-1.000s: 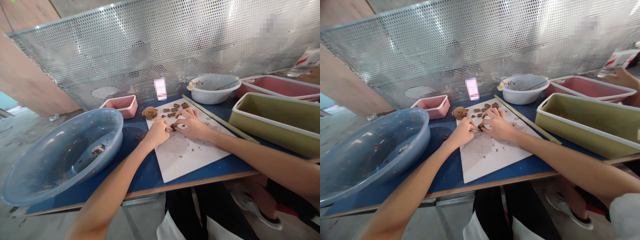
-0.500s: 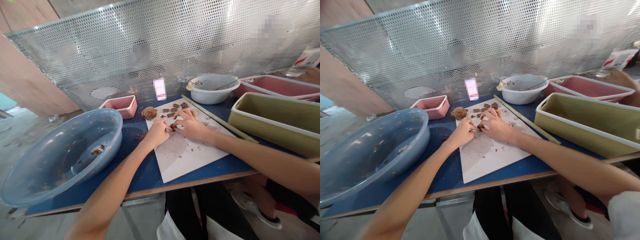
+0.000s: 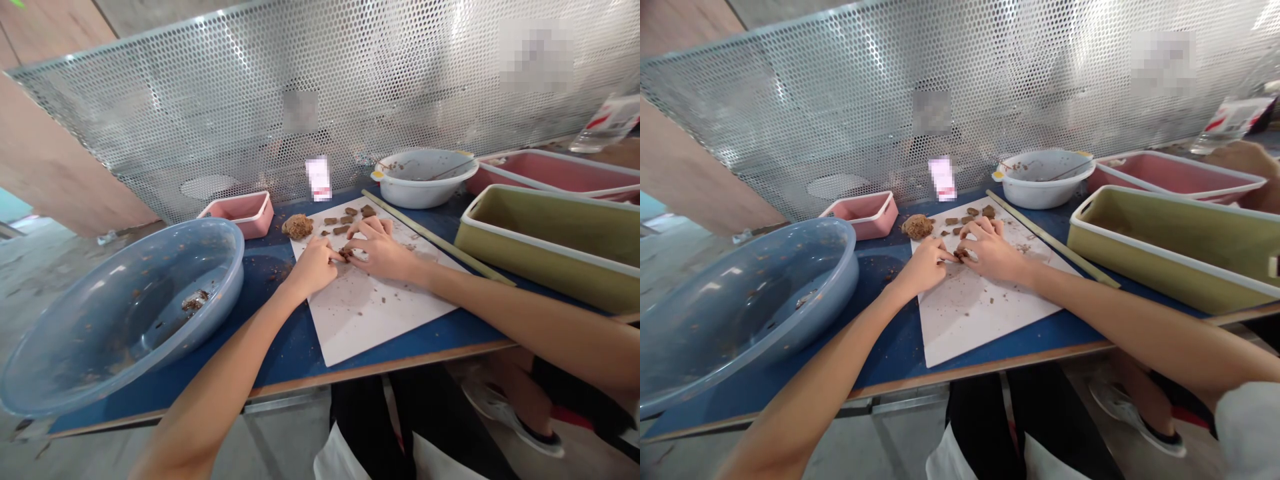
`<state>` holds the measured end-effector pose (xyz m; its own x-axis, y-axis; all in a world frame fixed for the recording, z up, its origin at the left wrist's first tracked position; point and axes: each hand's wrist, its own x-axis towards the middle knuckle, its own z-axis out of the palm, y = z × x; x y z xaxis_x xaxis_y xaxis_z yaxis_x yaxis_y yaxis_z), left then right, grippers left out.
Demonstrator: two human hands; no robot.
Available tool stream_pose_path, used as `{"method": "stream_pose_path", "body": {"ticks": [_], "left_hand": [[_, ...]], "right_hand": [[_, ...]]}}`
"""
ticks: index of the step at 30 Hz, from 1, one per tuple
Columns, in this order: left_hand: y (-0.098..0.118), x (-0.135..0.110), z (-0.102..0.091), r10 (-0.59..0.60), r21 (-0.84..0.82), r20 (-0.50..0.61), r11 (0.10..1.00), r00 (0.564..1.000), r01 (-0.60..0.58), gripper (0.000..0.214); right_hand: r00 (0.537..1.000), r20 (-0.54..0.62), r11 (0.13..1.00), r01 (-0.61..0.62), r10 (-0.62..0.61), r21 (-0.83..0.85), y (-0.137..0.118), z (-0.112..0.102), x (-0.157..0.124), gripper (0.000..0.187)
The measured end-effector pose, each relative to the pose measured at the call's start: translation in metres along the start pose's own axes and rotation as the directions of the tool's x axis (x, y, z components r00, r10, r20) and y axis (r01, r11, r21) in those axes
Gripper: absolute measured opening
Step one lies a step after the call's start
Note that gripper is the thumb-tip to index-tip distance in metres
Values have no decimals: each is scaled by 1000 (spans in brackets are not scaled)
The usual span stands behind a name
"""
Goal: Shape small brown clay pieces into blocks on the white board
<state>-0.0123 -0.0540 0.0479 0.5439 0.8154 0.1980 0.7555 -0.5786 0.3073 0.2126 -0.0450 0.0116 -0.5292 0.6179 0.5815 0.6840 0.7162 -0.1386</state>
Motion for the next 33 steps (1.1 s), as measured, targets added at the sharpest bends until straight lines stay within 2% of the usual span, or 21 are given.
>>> {"method": "stream_pose_path", "body": {"ticks": [25,33], "left_hand": [[-1,1,4,-2,9,-14,1000,1000,2,55],[-2,0,2,12,-5,-17,1000,1000,-12,56]], "right_hand": [[999,-19,999,35,-35,13,2,4,-1,17],[999,-21,999,46,-45,18,5,-5,-2,18]]}}
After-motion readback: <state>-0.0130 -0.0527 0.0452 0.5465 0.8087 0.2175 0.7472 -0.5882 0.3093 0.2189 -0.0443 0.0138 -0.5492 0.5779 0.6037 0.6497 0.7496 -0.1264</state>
